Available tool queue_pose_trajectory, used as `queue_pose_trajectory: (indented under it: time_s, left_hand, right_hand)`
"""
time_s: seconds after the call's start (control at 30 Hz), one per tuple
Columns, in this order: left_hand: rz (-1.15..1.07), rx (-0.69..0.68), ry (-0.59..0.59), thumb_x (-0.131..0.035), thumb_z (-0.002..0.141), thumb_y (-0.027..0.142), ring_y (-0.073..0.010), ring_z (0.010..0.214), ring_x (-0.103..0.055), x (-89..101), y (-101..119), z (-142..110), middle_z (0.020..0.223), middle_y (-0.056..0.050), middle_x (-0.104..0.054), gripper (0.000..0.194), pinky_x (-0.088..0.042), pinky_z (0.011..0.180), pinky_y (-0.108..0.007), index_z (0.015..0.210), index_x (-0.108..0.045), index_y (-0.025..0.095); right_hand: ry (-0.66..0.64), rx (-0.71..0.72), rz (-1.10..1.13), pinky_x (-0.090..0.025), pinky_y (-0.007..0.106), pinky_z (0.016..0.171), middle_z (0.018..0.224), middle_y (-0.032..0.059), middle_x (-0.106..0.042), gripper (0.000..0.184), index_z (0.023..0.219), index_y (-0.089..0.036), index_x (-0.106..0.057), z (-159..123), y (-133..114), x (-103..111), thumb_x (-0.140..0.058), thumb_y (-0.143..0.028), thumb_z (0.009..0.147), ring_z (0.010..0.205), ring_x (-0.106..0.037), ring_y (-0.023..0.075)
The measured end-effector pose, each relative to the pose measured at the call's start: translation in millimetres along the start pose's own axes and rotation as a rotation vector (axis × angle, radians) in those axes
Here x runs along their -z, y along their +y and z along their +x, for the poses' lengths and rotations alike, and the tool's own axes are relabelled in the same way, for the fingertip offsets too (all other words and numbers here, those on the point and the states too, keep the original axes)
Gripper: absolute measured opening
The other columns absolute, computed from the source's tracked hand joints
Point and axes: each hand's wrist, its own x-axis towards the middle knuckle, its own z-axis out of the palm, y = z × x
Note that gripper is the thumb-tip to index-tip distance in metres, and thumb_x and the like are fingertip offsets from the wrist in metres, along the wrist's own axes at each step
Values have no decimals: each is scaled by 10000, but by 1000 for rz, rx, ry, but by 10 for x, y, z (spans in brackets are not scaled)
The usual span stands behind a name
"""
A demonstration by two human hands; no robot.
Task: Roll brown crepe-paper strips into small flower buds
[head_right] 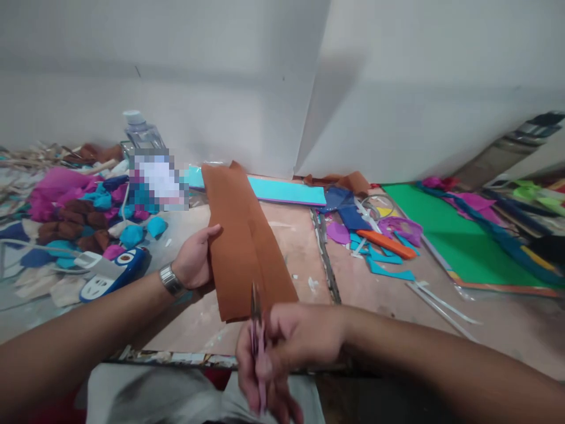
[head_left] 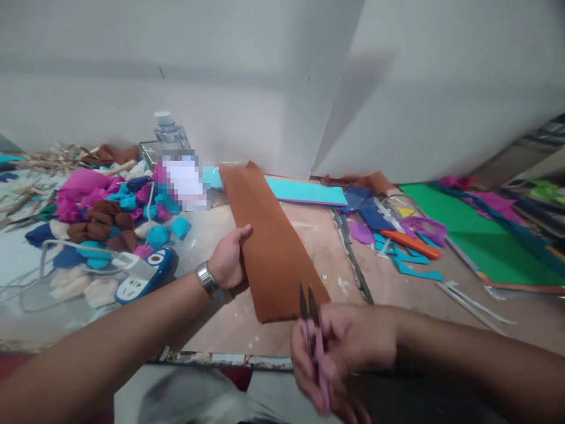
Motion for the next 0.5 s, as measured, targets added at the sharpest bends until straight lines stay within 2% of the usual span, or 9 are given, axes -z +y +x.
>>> queue_pose_trajectory:
  time_s: [0.07, 0.17, 0.3, 0.4, 0.5]
  left_hand:
    - [5, -9, 12, -601, 941, 361, -324, 962, -784, 10, 0, 3, 1167, -169, -800, 442, -649, 849, -457, 1283, -726, 110]
    - [-20, -34, -31, -610, 946, 384, -337, 992, -780, 16, 2, -9, 1169, -153, -802, 439, -646, 867, -482, 1292, -730, 141]
    - [-32, -91, -37, -599, 954, 366, -341, 1025, -768, -16, 38, -60, 1192, -141, -794, 432, -638, 876, -486, 1310, -718, 151]
    - [6, -121, -33, -576, 951, 370, -356, 1018, -760, -47, 73, -93, 1234, -178, -771, 467, -628, 865, -483, 1310, -705, 99]
    - [-2, -171, -68, -580, 930, 340, -331, 958, -766, -50, 83, -89, 1168, -168, -787, 453, -623, 841, -451, 1289, -702, 91]
  right_hand:
    - [-103, -105, -115, -560, 170, 557, 768, 38, -669, 512, 895, -102, -662, 57, 221, 53, -826, -584, 841, 592, -658, 94]
    - [-71, -94, -164, -475, 137, 539, 698, -8, -625, 589, 888, -101, -679, 121, 395, 116, -870, -642, 756, 579, -572, 63]
    - [-84, -70, -181, -442, 138, 512, 643, -24, -607, 615, 859, -106, -670, 85, 341, 98, -857, -680, 743, 543, -541, 55]
    - [-32, -61, -188, -467, 139, 527, 660, -6, -630, 620, 864, -101, -674, 8, 247, 58, -840, -690, 760, 566, -587, 68]
    - [-14, -67, -163, -509, 146, 563, 688, 18, -656, 633, 885, -93, -687, -43, 213, 43, -824, -700, 773, 610, -633, 89]
